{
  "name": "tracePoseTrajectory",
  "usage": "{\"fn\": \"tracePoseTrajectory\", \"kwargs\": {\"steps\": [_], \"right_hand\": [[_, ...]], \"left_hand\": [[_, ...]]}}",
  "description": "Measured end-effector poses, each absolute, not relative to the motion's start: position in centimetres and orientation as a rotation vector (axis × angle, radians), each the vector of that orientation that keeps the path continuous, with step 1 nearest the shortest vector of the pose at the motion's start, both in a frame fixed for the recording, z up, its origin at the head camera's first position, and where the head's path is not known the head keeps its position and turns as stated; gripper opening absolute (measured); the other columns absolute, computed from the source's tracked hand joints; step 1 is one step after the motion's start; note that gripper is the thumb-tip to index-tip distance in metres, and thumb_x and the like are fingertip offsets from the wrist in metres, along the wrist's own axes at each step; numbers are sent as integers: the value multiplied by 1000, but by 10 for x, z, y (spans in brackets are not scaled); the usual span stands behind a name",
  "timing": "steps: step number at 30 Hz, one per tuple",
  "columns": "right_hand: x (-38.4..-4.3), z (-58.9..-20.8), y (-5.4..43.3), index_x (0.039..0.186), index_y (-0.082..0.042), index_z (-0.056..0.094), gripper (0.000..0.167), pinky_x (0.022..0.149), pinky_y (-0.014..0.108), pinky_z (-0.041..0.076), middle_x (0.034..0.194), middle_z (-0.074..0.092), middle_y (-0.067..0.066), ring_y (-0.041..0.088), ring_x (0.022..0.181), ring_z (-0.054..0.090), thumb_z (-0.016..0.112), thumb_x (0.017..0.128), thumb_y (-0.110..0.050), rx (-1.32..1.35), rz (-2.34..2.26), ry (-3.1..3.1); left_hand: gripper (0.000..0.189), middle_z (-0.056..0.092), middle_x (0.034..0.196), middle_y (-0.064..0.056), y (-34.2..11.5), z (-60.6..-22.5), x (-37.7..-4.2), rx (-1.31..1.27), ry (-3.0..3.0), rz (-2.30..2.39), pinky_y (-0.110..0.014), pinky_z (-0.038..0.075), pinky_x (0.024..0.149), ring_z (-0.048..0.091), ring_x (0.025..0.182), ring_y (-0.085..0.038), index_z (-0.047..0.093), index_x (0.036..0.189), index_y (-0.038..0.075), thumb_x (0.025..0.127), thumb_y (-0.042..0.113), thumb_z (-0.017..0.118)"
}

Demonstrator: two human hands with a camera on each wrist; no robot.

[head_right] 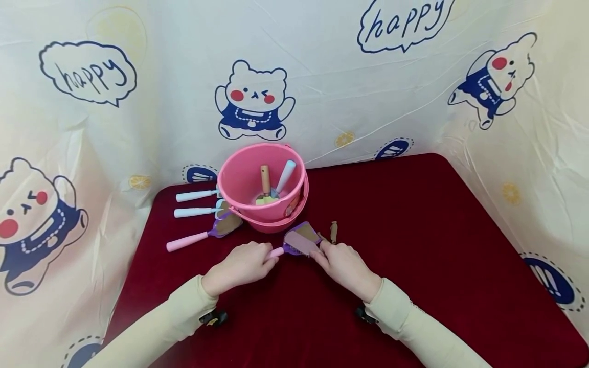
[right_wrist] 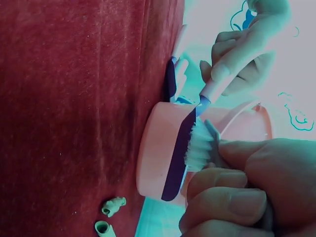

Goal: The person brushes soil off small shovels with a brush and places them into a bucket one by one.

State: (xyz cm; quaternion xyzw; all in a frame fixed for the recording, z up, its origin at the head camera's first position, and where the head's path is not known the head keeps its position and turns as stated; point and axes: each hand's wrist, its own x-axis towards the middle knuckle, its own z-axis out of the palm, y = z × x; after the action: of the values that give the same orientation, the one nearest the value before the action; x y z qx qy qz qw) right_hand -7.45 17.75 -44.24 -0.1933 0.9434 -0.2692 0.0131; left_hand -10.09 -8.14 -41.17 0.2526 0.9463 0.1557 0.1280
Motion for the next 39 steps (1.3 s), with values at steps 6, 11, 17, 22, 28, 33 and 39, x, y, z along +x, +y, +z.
{"fn": "tracePoseTrajectory", "kwargs": {"steps": [6,11,17,22,28,33,39], "right_hand": [[-72,-443,176,81,-13,54,29,40,21,30,55,36,-9,0,43,30,65,104,-26,-599,-847,3001],[-71,-445,171,77,-15,50,33,39,19,29,54,33,-11,-1,43,29,69,102,-25,-666,-836,3042],[-72,-448,175,78,-13,50,33,39,20,29,55,32,-11,1,43,29,69,102,-24,-652,-814,3085],[-74,-450,185,77,-13,51,32,40,22,31,55,34,-9,2,44,29,66,103,-22,-513,-868,3092],[-72,-449,181,81,-15,52,29,41,21,31,56,34,-12,-2,45,28,64,105,-26,-637,-974,2992],[-71,-448,176,83,-15,53,28,41,21,31,55,34,-12,-1,45,30,66,104,-27,-693,-891,3045],[-72,-449,176,82,-13,53,28,40,21,31,55,37,-9,0,44,30,68,103,-24,-604,-867,3071]], "left_hand": [[35,47,58,-2,-81,-414,-100,759,2781,476,-40,45,50,50,52,-19,51,70,12,100,20,67],[40,44,56,-1,-78,-414,-99,779,2766,506,-39,44,48,47,50,-19,48,67,12,102,21,64],[39,44,56,-1,-78,-409,-96,790,2757,525,-38,43,49,46,50,-18,49,68,12,102,21,65],[36,44,57,0,-80,-408,-94,765,2725,505,-35,40,48,44,50,-16,50,70,12,101,20,66],[38,43,57,0,-80,-411,-96,765,2745,531,-34,40,48,43,49,-16,49,68,12,102,20,64],[38,43,57,1,-81,-413,-99,768,2771,549,-35,41,48,44,50,-16,50,69,13,103,22,64],[33,45,58,0,-84,-414,-98,760,2796,525,-36,43,49,45,50,-16,52,71,13,100,20,67]]}}
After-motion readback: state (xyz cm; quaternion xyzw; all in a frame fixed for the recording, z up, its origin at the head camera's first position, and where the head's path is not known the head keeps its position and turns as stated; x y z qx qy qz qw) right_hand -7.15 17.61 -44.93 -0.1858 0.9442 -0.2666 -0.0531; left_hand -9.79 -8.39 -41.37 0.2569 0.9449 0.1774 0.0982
